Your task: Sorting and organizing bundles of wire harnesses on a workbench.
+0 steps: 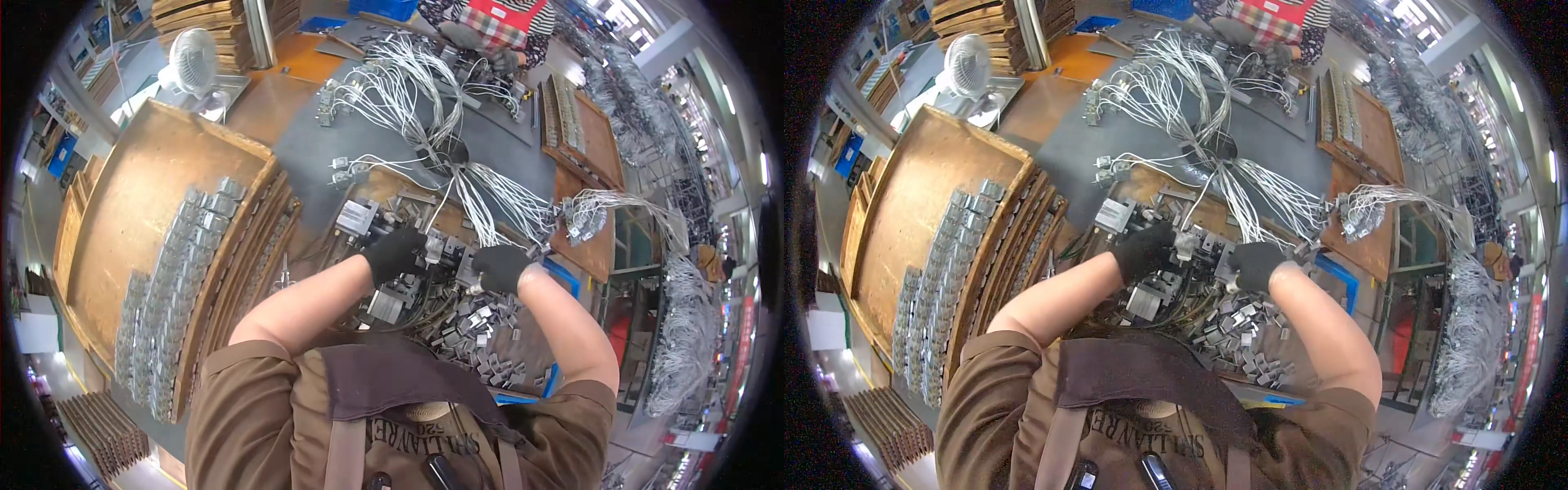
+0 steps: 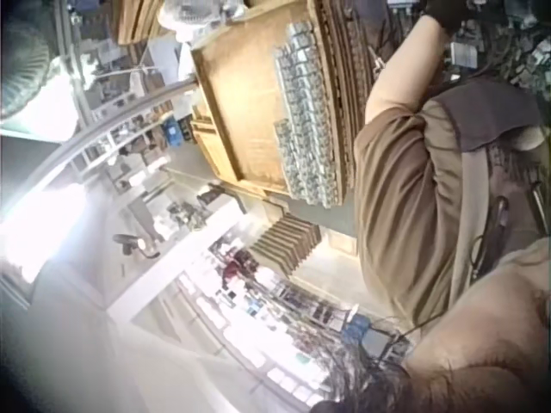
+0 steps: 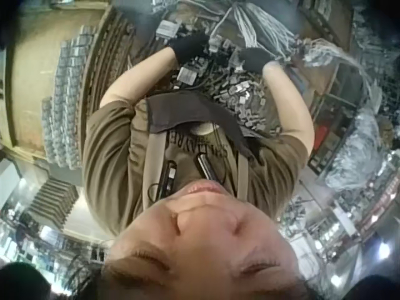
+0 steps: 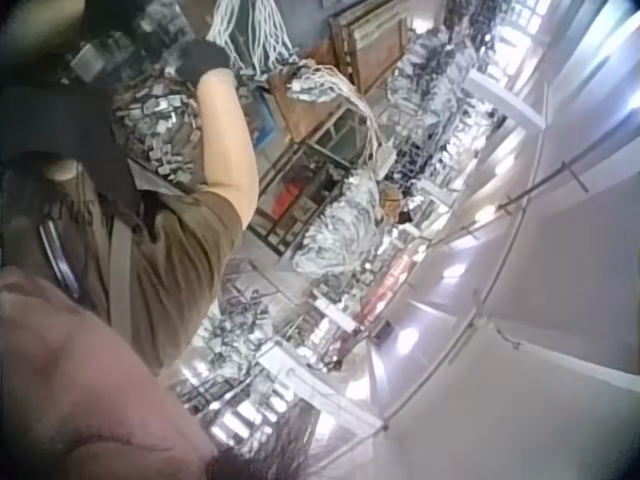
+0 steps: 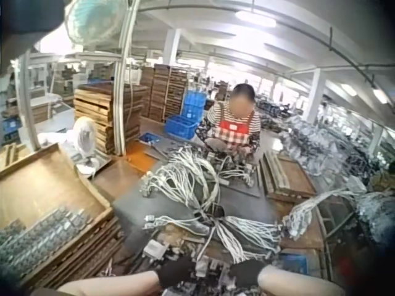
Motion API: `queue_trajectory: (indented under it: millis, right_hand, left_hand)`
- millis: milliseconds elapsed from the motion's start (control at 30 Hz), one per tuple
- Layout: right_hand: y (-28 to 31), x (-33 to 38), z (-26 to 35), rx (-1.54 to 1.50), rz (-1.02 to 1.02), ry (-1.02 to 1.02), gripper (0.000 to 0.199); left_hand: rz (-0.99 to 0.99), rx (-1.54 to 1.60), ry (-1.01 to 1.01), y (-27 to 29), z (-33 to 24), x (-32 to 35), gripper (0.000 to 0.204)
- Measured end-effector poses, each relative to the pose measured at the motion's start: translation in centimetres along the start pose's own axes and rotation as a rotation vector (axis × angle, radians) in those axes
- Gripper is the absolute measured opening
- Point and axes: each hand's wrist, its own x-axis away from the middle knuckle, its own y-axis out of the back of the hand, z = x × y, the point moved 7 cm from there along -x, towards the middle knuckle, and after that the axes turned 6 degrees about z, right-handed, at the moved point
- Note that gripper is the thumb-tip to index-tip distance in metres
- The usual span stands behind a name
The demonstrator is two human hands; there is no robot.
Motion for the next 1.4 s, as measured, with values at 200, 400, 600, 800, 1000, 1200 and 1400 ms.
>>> queue_trajectory:
  millis: [200, 400, 600, 800, 1000, 1200, 1400]
  right_hand:
    - [6.6, -3.2, 3.6, -0.214, -0.120, 0.254, 0.026]
    - [9.1, -4.7, 6.4, -0.099, -0.562, 0.187, 0.041]
    - [6.0, -4.8, 5.5, -0.314, -0.279, 0.271, 0.065]
    - [5.7, -4.3, 5.5, -0.351, -0.295, 0.274, 0.063]
    - [5.5, -4.7, 5.6, -0.278, -0.309, 0.301, 0.061]
    - [5.3, -6.3, 5.9, -0.249, -0.334, 0.236, 0.061]
    - [6.2, -6.2, 7.2, -0.329, -0.369, 0.269, 0.060]
  left_hand:
    - [-0.119, 0.212, 0.255, 12.7, 4.9, -0.6, 0.035]
    - [-0.434, 0.021, 0.436, 11.0, 5.0, 3.2, 0.040]
    - [-0.253, 0.421, 0.348, 4.4, 0.5, 3.1, 0.053]
    - [-0.284, 0.529, 0.356, 4.2, 0.1, 2.7, 0.051]
    - [-0.234, 0.084, 0.259, 6.0, -2.4, 2.6, 0.049]
    - [-0.233, 0.354, 0.344, 4.8, 0.3, 2.9, 0.055]
    - [-0.237, 0.679, 0.375, 3.5, 2.5, 2.0, 0.039]
